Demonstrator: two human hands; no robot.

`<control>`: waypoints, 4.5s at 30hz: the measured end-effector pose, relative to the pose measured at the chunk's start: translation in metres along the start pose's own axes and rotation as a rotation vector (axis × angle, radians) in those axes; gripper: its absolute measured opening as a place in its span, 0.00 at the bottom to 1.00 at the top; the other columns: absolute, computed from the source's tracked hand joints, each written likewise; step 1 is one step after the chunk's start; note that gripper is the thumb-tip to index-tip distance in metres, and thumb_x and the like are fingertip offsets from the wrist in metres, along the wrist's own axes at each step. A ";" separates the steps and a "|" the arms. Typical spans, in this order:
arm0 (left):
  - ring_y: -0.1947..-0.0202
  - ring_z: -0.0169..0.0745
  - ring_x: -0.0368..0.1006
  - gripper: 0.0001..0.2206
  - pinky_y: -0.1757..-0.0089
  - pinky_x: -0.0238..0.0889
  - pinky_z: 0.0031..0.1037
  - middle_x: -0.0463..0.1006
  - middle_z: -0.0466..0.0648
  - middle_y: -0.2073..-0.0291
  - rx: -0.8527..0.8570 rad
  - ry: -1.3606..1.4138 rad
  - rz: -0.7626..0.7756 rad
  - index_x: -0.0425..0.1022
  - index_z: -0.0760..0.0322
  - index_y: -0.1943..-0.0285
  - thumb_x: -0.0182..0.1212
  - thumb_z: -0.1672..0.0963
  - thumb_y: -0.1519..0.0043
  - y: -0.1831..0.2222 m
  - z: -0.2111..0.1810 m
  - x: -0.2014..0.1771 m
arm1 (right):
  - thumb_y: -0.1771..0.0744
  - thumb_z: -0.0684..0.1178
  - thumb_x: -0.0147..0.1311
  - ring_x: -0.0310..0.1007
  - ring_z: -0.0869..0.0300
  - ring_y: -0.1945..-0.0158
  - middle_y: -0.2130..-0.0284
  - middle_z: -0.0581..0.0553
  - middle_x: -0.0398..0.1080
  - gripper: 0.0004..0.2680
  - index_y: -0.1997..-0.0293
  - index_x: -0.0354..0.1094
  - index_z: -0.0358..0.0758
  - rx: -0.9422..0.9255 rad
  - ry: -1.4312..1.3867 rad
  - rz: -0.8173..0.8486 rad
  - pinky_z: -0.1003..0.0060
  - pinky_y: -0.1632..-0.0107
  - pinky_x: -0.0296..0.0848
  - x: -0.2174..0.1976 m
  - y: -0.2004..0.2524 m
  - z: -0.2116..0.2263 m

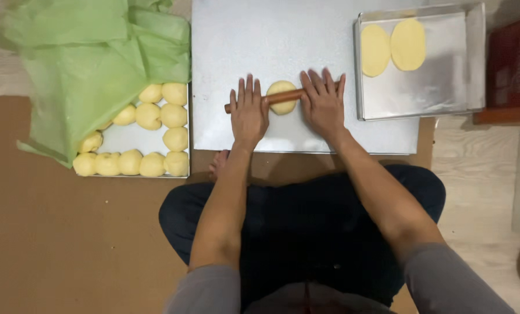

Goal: The person picks up pieces of dough from a tray, rolls each piece out flat with a rolling pin on a white surface, and places the flattened dough into a rectangular metal baking pan.

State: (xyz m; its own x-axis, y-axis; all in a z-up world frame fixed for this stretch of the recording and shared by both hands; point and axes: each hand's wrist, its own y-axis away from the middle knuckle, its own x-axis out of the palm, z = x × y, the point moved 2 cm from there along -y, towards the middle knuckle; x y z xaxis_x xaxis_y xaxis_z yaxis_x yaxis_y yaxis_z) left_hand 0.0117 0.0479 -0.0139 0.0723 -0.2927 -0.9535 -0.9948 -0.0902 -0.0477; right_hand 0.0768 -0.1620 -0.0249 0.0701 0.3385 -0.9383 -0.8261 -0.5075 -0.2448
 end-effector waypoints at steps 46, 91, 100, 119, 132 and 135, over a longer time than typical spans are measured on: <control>0.21 0.58 0.44 0.31 0.29 0.40 0.55 0.50 0.60 0.21 0.346 -0.321 -0.043 0.53 0.70 0.18 0.43 0.45 0.23 -0.096 0.060 0.004 | 0.28 0.49 0.55 0.53 0.41 0.24 0.25 0.39 0.55 0.22 0.22 0.56 0.38 -0.208 0.139 0.068 0.34 0.27 0.49 0.000 -0.092 -0.032; 0.20 0.53 0.14 0.37 0.29 0.10 0.55 0.22 0.54 0.19 -0.108 -0.352 0.421 0.27 0.65 0.16 0.23 0.41 0.27 0.068 -0.016 -0.002 | 0.26 0.60 0.41 0.37 0.34 0.21 0.21 0.42 0.39 0.24 0.19 0.44 0.44 0.178 0.048 0.305 0.23 0.29 0.36 -0.026 0.075 0.059; 0.20 0.58 0.14 0.38 0.28 0.18 0.60 0.22 0.58 0.19 -0.099 -0.343 0.557 0.26 0.66 0.16 0.24 0.40 0.27 0.096 -0.019 -0.012 | 0.26 0.56 0.40 0.34 0.31 0.21 0.21 0.37 0.38 0.24 0.18 0.39 0.48 0.223 0.034 0.451 0.22 0.29 0.27 -0.040 0.101 0.076; 0.18 0.53 0.25 0.34 0.26 0.22 0.51 0.31 0.56 0.18 -0.168 -0.151 0.142 0.34 0.68 0.16 0.33 0.44 0.23 -0.078 0.013 0.018 | 0.25 0.59 0.36 0.32 0.35 0.20 0.22 0.32 0.36 0.23 0.19 0.47 0.40 0.122 -0.045 0.199 0.28 0.26 0.30 0.000 -0.070 -0.007; 0.19 0.51 0.28 0.32 0.26 0.26 0.53 0.32 0.54 0.19 -0.118 -0.182 0.263 0.39 0.69 0.15 0.40 0.47 0.21 0.003 -0.004 -0.002 | 0.24 0.59 0.31 0.29 0.37 0.21 0.21 0.43 0.38 0.24 0.18 0.40 0.38 0.146 -0.016 0.368 0.28 0.27 0.32 -0.023 0.002 0.036; 0.19 0.53 0.26 0.32 0.26 0.25 0.53 0.30 0.55 0.19 -0.099 -0.153 0.259 0.38 0.70 0.15 0.39 0.46 0.21 0.042 -0.009 -0.004 | 0.24 0.59 0.33 0.31 0.38 0.20 0.21 0.46 0.40 0.23 0.18 0.40 0.40 0.139 -0.019 0.359 0.28 0.27 0.32 -0.029 0.036 0.047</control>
State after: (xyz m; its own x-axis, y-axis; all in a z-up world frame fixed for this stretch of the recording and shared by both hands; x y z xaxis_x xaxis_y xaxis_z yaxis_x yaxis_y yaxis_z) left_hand -0.0292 0.0368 -0.0098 -0.2020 -0.1719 -0.9642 -0.9663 -0.1253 0.2248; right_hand 0.0190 -0.1529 0.0048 -0.2469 0.1737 -0.9533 -0.8643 -0.4844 0.1356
